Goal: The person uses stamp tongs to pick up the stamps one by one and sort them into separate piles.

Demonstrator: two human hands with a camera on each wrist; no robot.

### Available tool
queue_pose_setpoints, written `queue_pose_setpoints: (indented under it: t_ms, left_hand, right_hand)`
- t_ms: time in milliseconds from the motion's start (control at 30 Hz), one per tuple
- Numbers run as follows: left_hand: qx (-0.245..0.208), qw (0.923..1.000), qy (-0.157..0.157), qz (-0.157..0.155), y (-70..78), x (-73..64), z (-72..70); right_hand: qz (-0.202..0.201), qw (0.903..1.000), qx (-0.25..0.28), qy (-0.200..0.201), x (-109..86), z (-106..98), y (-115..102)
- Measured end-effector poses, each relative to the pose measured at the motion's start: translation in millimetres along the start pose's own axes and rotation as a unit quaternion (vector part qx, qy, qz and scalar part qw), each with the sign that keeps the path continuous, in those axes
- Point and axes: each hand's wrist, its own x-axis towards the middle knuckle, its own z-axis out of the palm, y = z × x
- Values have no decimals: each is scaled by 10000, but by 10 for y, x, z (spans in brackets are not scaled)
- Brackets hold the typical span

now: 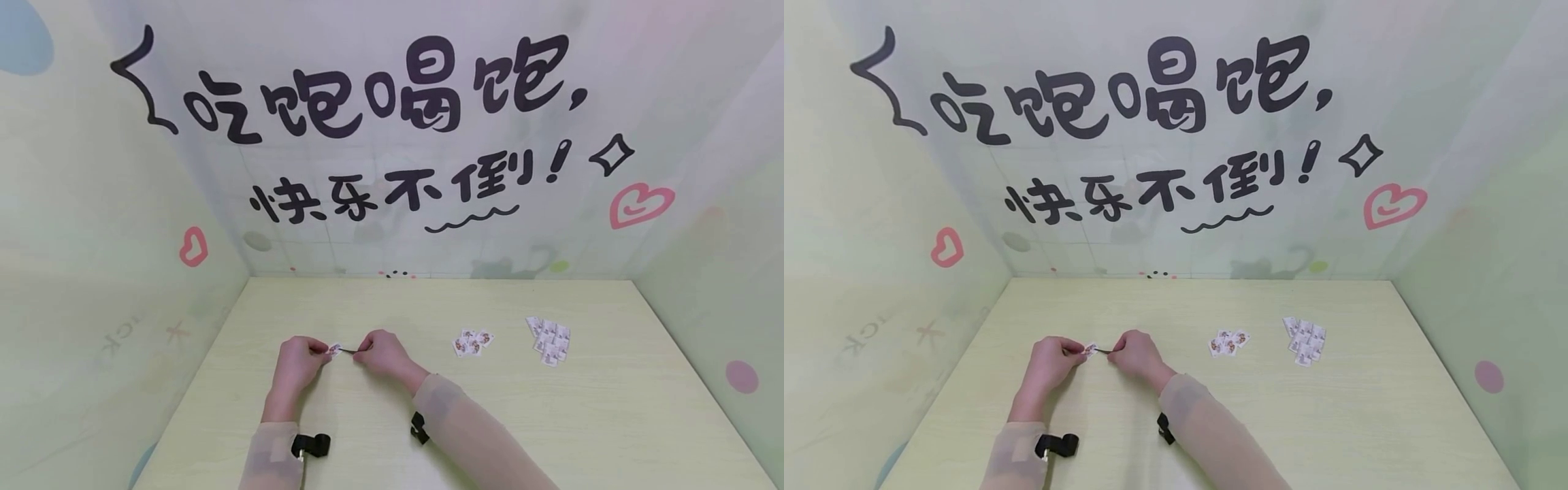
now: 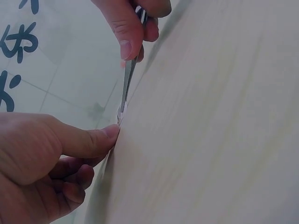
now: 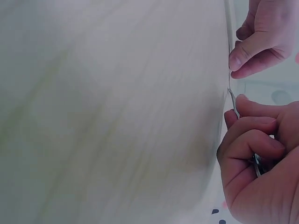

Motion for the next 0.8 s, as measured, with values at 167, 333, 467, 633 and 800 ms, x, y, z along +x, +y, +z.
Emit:
queue_pose_setpoints:
  t_ms: [167, 333, 467, 633, 800]
  left_hand:
    - [25, 10000, -34, 85, 70, 16, 9]
    - [-135, 9998, -83, 151, 192, 14, 0]
    - [-211, 9993, -150, 253, 345, -26, 38]
    - [-219, 9962, -413, 734, 586, -130, 264]
    - [-168, 9888, -870, 1199, 767, -281, 545]
  right_hand:
    - [17, 10000, 54, 54, -13, -27, 33]
    - [-109, 9999, 118, 62, -115, -168, 129]
    - [-228, 9996, 181, 26, -293, -358, 248]
    - [-199, 9993, 312, 58, -587, -602, 396]
    - [-218, 9990, 341, 186, -845, -748, 591]
